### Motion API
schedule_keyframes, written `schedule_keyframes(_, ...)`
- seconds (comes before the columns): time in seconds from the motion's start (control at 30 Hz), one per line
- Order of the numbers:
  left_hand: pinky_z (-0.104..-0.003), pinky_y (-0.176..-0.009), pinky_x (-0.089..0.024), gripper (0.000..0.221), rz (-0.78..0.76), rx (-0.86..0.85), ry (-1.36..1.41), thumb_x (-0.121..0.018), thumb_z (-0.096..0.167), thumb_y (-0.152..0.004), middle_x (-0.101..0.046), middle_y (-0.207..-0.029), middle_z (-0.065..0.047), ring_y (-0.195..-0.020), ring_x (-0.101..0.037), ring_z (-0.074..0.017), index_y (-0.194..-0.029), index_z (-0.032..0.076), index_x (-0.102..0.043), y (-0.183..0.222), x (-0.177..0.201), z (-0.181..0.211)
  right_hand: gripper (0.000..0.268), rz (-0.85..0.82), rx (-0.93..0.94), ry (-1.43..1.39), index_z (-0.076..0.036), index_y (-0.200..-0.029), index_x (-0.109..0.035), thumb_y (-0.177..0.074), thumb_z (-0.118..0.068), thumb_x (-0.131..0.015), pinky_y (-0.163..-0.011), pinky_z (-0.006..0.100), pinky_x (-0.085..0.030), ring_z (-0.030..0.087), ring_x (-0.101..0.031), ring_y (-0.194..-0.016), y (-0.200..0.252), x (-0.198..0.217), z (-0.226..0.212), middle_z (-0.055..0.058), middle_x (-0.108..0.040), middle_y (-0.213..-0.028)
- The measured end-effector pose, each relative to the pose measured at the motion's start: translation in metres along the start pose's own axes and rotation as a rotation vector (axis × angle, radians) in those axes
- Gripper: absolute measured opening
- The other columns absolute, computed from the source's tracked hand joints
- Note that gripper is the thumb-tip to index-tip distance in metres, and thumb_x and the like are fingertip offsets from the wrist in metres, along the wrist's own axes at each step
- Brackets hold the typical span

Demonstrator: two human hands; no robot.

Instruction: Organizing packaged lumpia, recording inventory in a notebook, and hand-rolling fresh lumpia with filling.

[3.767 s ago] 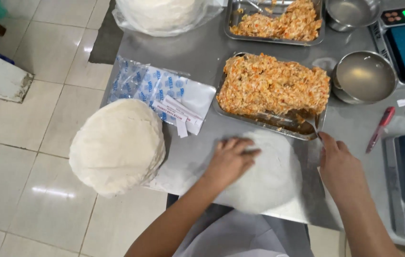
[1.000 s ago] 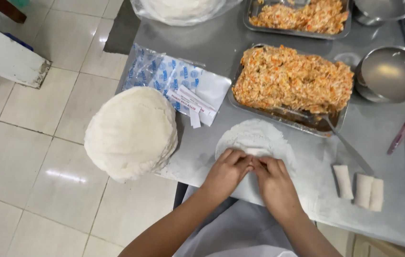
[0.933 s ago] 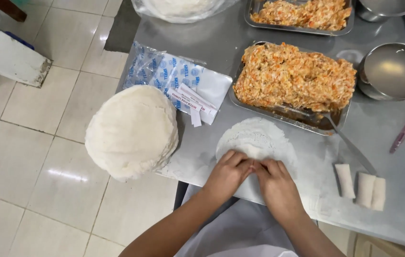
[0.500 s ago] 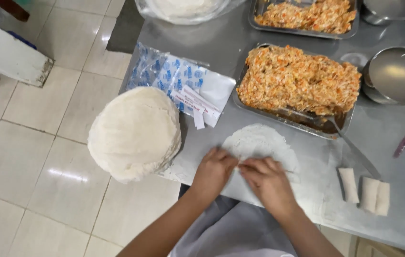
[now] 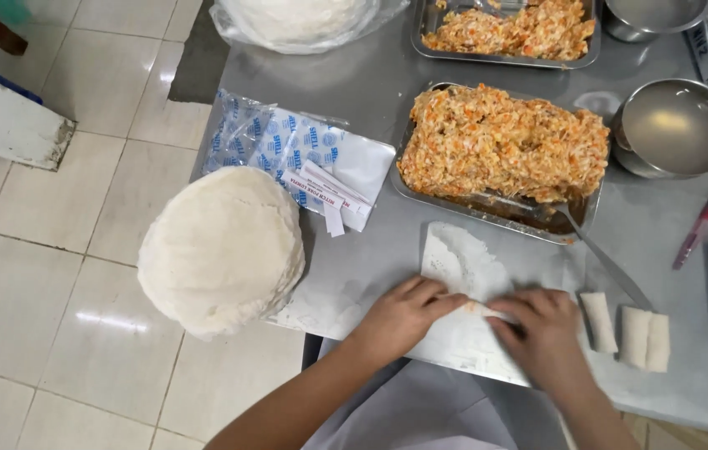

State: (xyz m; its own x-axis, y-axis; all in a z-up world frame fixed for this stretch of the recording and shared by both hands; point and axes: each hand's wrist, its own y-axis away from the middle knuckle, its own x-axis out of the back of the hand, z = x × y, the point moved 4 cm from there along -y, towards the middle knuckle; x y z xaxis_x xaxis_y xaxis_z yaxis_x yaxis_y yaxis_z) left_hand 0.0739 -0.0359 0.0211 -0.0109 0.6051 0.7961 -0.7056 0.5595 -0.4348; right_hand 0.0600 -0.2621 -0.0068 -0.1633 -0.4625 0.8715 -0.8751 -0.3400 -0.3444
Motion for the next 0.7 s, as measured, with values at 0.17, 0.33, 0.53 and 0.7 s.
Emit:
schedule_keyframes(0.17,-0.040,-0.091,-0.049,0.037,-0.088,-0.005,0.004,-0.061,-0.003,-0.085,-0.064,-0.109,-0.005,-0.104,-0.056,-0.0284,-0.118,0.010,-0.072,-0.010,-0.022,0.007,0.014,0.043,-0.012,-0.150,-0.020,-0.098,-0.074,-0.085,-0.022,-0.081,-0.091,0.037,-0.046,0.020,-0.067,-0.085,-0.010,0.023,-0.012,-0.002,-0.074,-0.093)
schedule_keyframes(0.33,-0.047,-0.114,-0.037,0.061,-0.083,0.243,0.313,-0.050,-0.003,-0.087,-0.051,-0.139,-0.024,-0.129,-0.047,-0.0409,-0.147,-0.005,-0.038,-0.021,-0.005,0.004,0.039,0.001,-0.141,-0.367,-0.015,-0.125,-0.060,-0.089,-0.018,-0.075,-0.097,0.038,-0.047,0.021,-0.068,-0.101,-0.027,-0.020,-0.049,-0.001,-0.076,-0.107)
schedule_keyframes(0.53,-0.044,-0.107,-0.048,0.027,0.002,-0.011,0.154,-0.067,0.020,-0.102,-0.060,-0.126,-0.011,-0.115,-0.057,-0.0311,-0.125,0.005,-0.069,-0.007,-0.001,0.001,0.086,-0.190,-0.289,-0.539,-0.014,-0.154,-0.021,-0.087,-0.014,-0.074,-0.113,0.039,-0.045,0.026,-0.062,-0.130,-0.052,0.030,0.008,0.015,-0.056,-0.147)
schedule_keyframes(0.7,-0.043,-0.111,-0.051,0.037,-0.096,-0.088,0.111,-0.069,0.000,-0.097,-0.065,-0.136,-0.014,-0.127,-0.059,-0.0318,-0.134,0.003,-0.067,0.013,-0.013,-0.009,0.046,0.355,0.079,0.169,0.004,-0.146,-0.053,-0.108,0.009,-0.077,-0.106,0.064,-0.034,0.053,-0.050,-0.130,-0.108,0.106,0.134,0.031,-0.059,-0.145)
